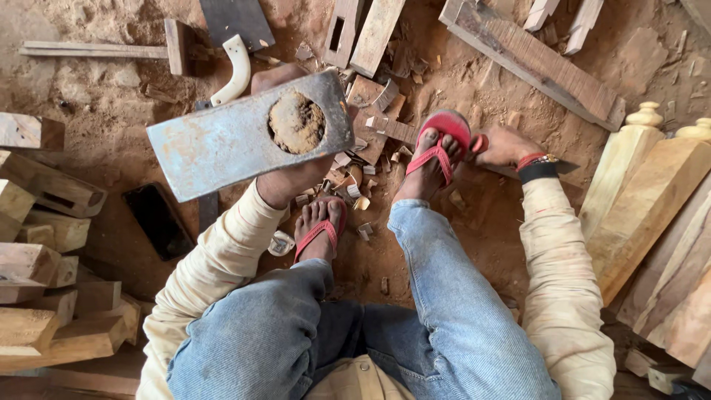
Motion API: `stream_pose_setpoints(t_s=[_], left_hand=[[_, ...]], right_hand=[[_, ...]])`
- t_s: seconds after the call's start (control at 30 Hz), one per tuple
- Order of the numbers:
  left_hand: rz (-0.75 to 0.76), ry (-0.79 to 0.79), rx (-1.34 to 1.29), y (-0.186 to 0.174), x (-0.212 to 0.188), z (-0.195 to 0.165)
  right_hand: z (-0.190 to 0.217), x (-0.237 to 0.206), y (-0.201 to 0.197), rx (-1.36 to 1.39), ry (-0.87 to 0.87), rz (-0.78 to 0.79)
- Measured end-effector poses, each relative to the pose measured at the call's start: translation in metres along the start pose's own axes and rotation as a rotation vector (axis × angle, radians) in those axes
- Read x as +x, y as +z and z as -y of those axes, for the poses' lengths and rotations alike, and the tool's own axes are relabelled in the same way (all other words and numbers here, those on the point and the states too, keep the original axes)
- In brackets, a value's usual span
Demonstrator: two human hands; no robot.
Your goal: The person carves a small wooden block using a chisel and mallet. They repeatedly strike the chisel to remove wood chips, then reposition the block and continue carving.
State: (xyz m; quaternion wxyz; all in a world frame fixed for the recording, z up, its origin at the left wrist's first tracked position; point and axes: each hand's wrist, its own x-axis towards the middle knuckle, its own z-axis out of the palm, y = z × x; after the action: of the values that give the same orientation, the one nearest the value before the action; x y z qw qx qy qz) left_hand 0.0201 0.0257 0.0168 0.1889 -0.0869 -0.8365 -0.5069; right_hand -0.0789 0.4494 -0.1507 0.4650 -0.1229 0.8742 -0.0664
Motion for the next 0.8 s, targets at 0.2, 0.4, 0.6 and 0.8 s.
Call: stream_pose_setpoints(t_s=[0.2,0.4,0.6,0.8], left_hand=[[0.016,0.294,0.158,0.006,-0.004,0.012],[0.018,0.13,0.117,0.003,-0.004,0.009],[-0.082,0.136,-0.117,0.006,0.0,0.002],[0.006,0.091,0.034,0.002,-0.005,-0.004]], right_hand=[[0.02,-0.055,-0.027,0.19,-0.105,-0.394],[0.055,-0.137,-0.091,0.998,-0.767,-0.918],[0.143,-0.123,-0.081,1.032,-1.08,-0.98],[0.208,-0.061,-0.039,1.303,-1.212,-0.776]])
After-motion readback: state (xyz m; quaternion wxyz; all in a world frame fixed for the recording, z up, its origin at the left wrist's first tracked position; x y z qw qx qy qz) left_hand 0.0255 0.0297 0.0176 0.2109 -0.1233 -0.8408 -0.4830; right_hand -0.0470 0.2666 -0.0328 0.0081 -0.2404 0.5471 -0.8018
